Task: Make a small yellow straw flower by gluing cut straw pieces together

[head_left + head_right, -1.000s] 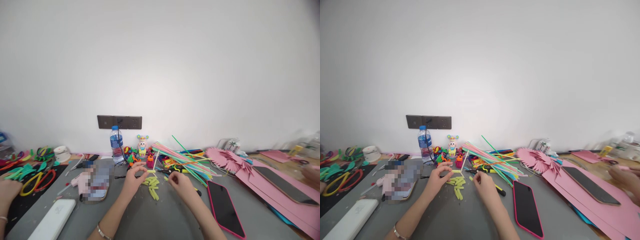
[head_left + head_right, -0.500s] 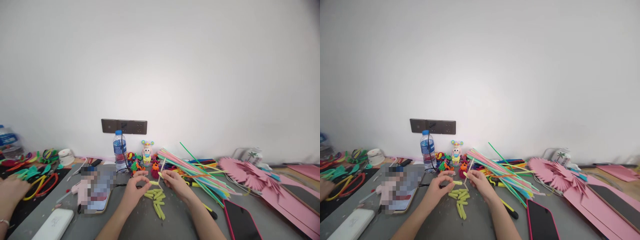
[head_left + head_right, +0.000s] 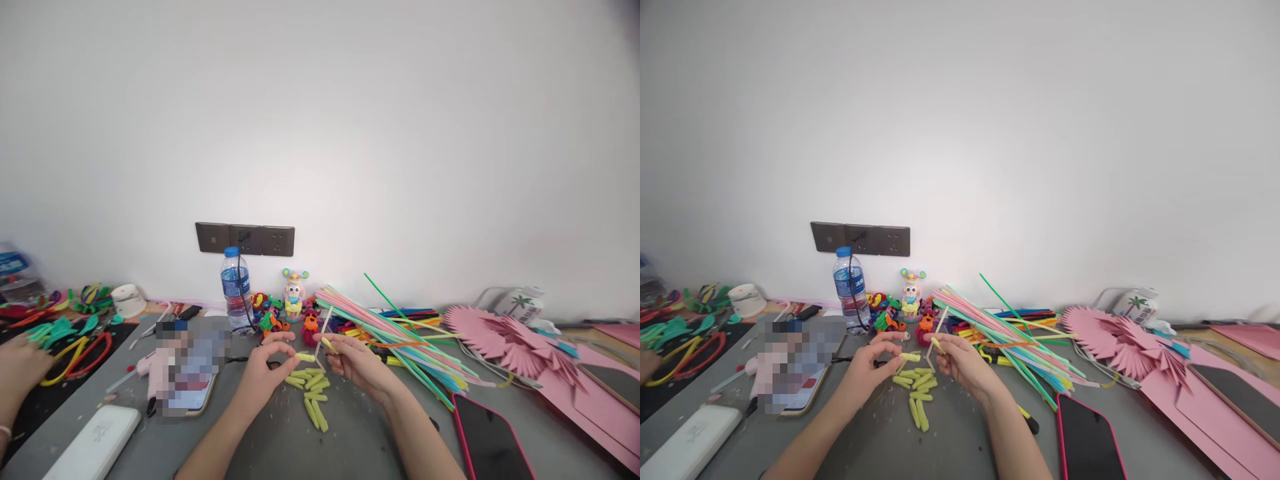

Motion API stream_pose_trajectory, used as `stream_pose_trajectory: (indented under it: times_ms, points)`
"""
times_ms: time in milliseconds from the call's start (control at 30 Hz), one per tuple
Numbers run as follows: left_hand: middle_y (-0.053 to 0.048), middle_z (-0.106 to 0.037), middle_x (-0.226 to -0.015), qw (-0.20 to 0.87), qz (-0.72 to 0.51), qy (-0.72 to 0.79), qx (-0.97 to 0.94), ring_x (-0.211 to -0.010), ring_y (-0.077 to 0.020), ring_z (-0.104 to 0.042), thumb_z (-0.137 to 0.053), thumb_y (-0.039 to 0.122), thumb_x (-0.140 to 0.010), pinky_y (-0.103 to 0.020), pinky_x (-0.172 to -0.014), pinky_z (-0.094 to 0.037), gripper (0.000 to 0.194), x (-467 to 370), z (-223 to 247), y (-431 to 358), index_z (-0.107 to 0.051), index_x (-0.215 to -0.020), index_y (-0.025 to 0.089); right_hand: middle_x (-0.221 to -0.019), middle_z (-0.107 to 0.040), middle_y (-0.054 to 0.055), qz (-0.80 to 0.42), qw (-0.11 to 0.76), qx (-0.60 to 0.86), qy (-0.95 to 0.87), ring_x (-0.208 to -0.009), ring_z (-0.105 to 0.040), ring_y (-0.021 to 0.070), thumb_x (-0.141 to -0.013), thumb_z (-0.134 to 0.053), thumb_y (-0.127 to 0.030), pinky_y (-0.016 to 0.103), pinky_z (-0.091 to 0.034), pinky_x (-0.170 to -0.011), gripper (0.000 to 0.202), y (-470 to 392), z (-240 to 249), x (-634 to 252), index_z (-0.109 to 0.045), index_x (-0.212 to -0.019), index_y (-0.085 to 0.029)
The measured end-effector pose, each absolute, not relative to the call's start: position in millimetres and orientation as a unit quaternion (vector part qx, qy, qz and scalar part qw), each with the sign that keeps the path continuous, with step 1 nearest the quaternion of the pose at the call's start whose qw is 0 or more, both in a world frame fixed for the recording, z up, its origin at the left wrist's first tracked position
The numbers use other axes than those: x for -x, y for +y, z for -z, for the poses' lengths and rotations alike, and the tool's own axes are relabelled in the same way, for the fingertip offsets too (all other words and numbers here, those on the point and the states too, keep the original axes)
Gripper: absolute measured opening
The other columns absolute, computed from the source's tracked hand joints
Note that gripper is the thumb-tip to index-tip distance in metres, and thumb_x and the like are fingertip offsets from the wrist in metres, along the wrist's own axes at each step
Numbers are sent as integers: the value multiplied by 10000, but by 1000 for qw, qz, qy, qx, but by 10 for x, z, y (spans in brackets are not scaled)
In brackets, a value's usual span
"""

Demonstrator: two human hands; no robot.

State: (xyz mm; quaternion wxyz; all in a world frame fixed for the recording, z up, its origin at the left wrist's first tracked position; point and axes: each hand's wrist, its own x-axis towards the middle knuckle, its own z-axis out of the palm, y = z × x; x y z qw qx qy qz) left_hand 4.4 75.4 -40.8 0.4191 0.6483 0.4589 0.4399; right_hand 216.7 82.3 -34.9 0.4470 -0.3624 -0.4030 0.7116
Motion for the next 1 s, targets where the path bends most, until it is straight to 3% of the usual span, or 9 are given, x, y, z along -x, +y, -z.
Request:
stream_pose_trajectory:
  times_ms: [167, 300, 500, 600, 767, 867, 1000]
  points:
    - [-125, -651, -1179, 427, -466, 429, -646, -1092, -312, -603, -686, 331, -746, -331, -713, -548, 145, -26, 430, 772, -718, -701, 197, -610, -450, -46, -736, 432, 339, -395, -506, -399, 71, -694, -746, -306, 195, -264, -463, 239, 804, 374, -2160, -588, -802, -163]
    - [-137, -624, -1212, 441, -459, 429, -641, -1124, -321, -579, -670, 350, -759, -285, -615, -544, 172, -29, 413, 764, -712, -734, 185, -629, -510, -36, -741, 445, 339, -371, -523, -484, 76, -676, -768, -284, 184, -354, -477, 245, 808, 395, -2155, -593, -803, -170]
    - [-138, -574, -1236, 482, -443, 427, -624, -1116, -313, -562, -661, 360, -765, -272, -568, -551, 186, -43, 363, 739, -688, -748, 177, -673, -604, -13, -685, 515, 366, -362, -606, -589, 91, -609, -852, -349, 204, -511, -632, 332, 875, 421, -2163, -654, -789, -152]
    - [-139, -569, -1231, 485, -444, 422, -624, -1103, -309, -563, -657, 352, -770, -276, -569, -549, 181, -45, 368, 738, -680, -752, 173, -706, -633, -20, -671, 532, 371, -359, -578, -585, 76, -583, -877, -319, 196, -516, -621, 372, 899, 433, -2167, -684, -859, -161]
    - [-142, -580, -1220, 479, -436, 425, -632, -1093, -309, -572, -649, 332, -778, -273, -573, -534, 164, -41, 390, 753, -674, -749, 172, -631, -649, -2, -647, 530, 386, -389, -568, -591, 92, -577, -875, -360, 194, -489, -582, 323, 915, 460, -2171, -650, -687, -156]
    - [-143, -597, -1207, 453, -432, 434, -648, -1118, -315, -560, -642, 314, -780, -266, -577, -520, 150, -32, 405, 765, -674, -734, 174, -634, -640, 0, -636, 512, 401, -415, -586, -586, 103, -574, -866, -398, 211, -478, -604, 343, 917, 469, -2168, -661, -701, -154]
    - [-138, -605, -1199, 427, -423, 451, -660, -1091, -309, -577, -631, 304, -777, -259, -561, -496, 147, -28, 408, 760, -666, -715, 176, -620, -579, -15, -599, 494, 417, -473, -568, -514, 97, -644, -808, -458, 209, -413, -561, 345, 901, 466, -2152, -650, -705, -158]
